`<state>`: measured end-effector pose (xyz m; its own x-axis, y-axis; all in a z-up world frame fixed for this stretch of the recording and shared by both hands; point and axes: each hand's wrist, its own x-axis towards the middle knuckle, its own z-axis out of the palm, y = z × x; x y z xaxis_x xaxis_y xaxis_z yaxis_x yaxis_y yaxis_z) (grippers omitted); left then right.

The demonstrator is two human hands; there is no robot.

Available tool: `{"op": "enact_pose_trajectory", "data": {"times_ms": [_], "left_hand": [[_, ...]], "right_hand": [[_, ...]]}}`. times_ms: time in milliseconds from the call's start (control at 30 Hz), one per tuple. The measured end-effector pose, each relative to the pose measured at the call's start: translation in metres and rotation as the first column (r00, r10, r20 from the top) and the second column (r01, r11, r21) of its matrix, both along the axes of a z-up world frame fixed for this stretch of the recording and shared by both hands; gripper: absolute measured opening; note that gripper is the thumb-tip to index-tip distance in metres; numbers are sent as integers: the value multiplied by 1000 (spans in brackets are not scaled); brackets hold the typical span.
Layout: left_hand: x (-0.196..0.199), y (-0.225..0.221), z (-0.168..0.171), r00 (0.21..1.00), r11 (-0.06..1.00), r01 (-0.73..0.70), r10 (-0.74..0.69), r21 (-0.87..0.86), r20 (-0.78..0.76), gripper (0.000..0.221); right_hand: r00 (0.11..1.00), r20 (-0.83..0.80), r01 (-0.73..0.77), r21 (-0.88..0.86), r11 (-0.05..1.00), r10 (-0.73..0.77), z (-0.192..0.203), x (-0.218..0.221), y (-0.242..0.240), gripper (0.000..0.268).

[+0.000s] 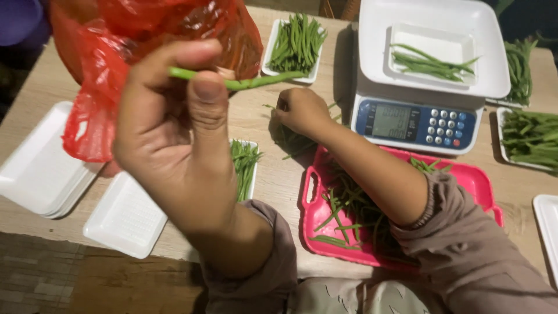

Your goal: Sorting, trimming, and weighing green beans from a large bag into smaller trays.

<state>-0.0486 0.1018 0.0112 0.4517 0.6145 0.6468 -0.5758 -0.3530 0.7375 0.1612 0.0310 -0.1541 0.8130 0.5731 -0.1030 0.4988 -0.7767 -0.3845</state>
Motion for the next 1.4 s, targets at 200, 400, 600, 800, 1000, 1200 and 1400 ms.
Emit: {"op": "enact_pose_trajectory", "data": {"times_ms": [200,400,600,800,1000,1200,1400], "left_hand": [[5,3,2,999,999,42,-43,-20,-28,17],[19,5,-1,988,995,101,-102,-16,-116,16],[30,-9,-2,979,992,127,-125,3,-163,17],[34,-20,-1,965,979,202,-198,7,-169,16],[34,-21,-2,968,980,199,-192,28,-163,15],[33,-21,-3,971,982,187,-180,34,-157,15],[35,-22,-3,974,983,170,-158,68,-161,14]], "right_hand": [[983,-138,-11,610,792,120,14,-5,-18,5],[993,-103,46,788,614,58,109,-32,-80,6],[858,508,-334,664,669,-76,159,-69,-124,8],[762,647,-441,561,701,-39,168,-93,-118,9],[696,717,-482,508,714,-41,166,-94,-113,12],[696,718,-484,491,724,-22,167,-98,-109,17],[709,705,-492,515,701,-20,161,-95,-108,19]]}}
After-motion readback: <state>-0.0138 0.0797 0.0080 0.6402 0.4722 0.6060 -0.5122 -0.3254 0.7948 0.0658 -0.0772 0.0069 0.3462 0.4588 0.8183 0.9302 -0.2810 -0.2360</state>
